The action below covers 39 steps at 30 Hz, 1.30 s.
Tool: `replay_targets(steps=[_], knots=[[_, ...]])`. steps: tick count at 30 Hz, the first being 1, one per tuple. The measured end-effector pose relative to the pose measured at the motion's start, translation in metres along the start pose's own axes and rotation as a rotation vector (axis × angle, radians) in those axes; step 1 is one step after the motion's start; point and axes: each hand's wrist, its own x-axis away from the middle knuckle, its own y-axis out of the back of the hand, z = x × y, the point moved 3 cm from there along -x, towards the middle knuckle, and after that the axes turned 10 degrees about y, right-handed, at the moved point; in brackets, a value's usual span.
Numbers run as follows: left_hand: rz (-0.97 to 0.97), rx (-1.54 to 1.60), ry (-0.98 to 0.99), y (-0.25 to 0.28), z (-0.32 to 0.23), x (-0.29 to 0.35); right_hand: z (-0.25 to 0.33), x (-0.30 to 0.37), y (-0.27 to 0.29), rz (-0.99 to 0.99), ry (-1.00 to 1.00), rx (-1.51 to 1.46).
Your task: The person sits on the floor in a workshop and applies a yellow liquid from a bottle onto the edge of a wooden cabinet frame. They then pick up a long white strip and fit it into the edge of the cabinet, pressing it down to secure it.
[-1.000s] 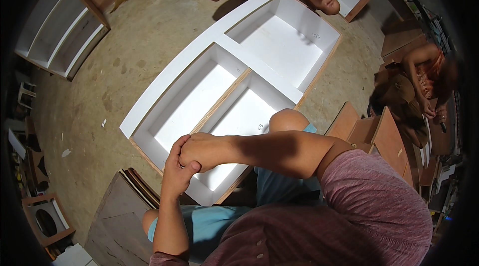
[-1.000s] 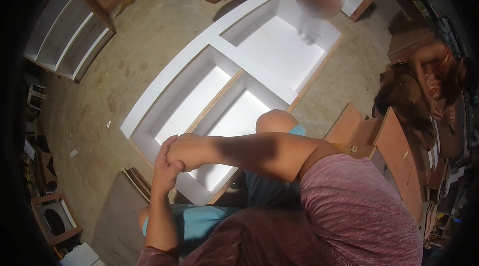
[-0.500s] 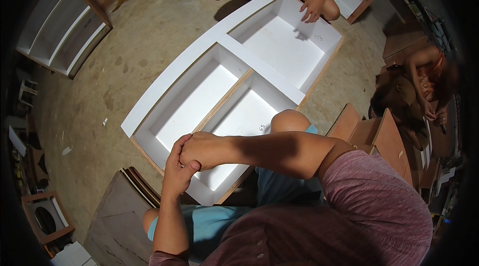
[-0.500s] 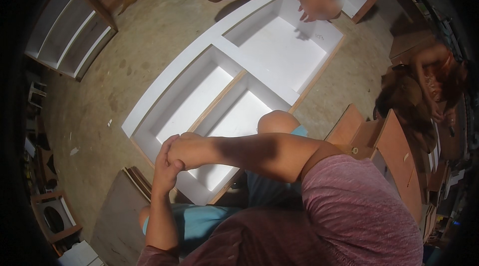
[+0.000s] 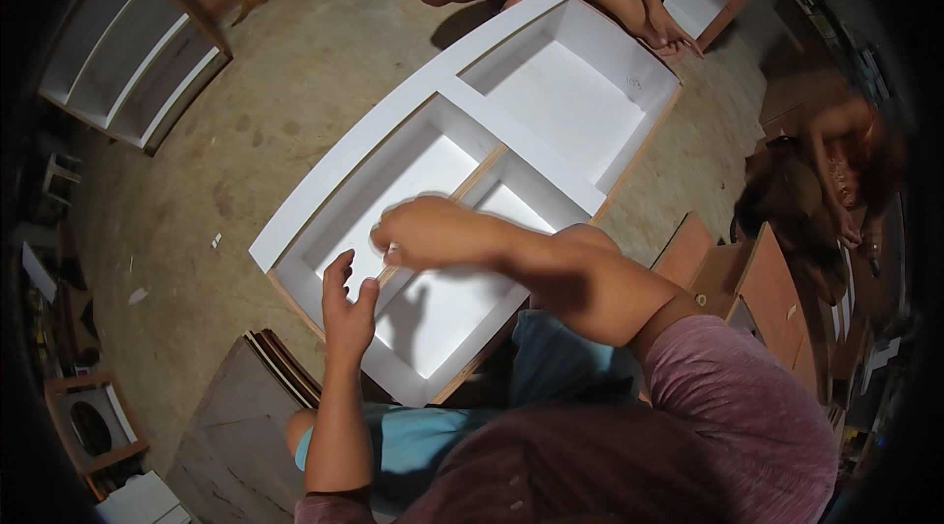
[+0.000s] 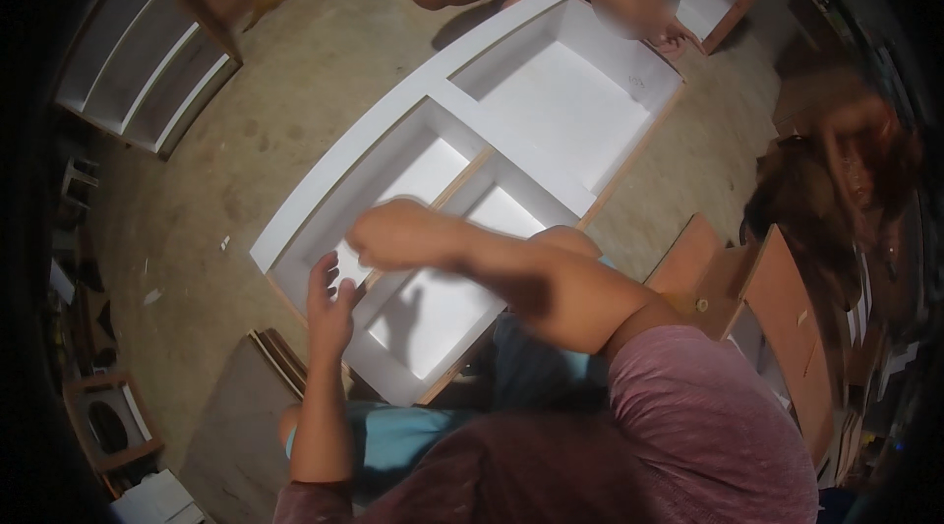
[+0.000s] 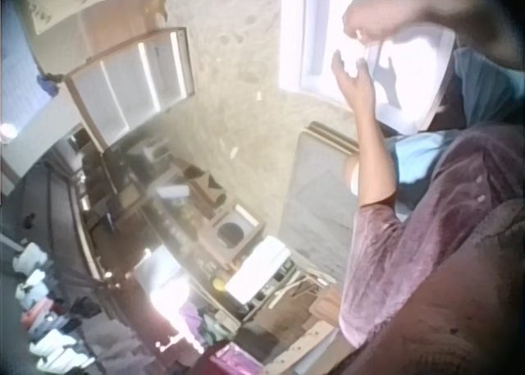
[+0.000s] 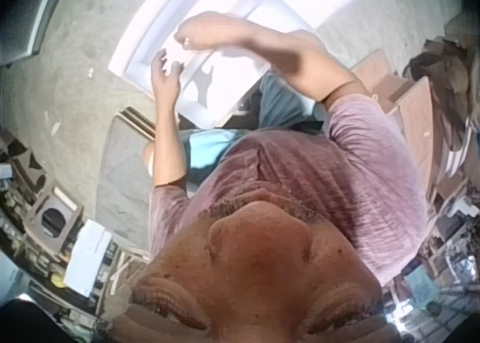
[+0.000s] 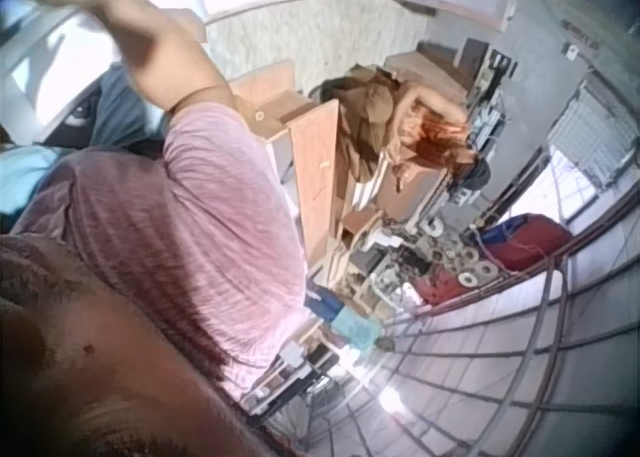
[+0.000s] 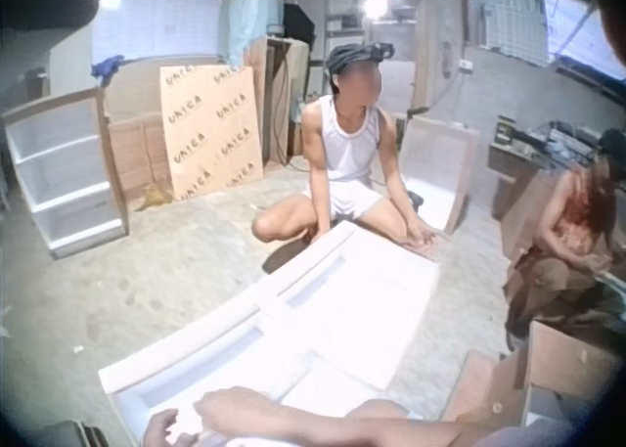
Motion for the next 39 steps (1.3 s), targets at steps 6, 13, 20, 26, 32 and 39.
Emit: replay_targets(steps=[6, 13, 20, 26, 32, 39], knots=[[-0.012, -0.782, 0.067, -0.040, 0.012, -0.044, -0.126, 0.005, 0.117, -0.242, -0.561, 0.321], [0.054, -0.880, 0.119, -0.071, 0.016, -0.053, -0.234, 0.031, 0.099, -0.288, -0.658, 0.354], [0.002, -0.916, 0.151, -0.070, 0.011, -0.048, -0.254, 0.022, 0.074, -0.213, -0.669, 0.325], [-0.009, -0.910, 0.135, -0.073, 0.012, -0.049, -0.267, 0.022, 0.066, -0.198, -0.654, 0.315], [-0.012, -0.927, 0.156, -0.074, 0.007, -0.049, -0.266, 0.021, 0.064, -0.204, -0.636, 0.353], [-0.015, -0.928, 0.140, -0.075, 0.008, -0.049, -0.266, 0.021, 0.063, -0.222, -0.650, 0.373]])
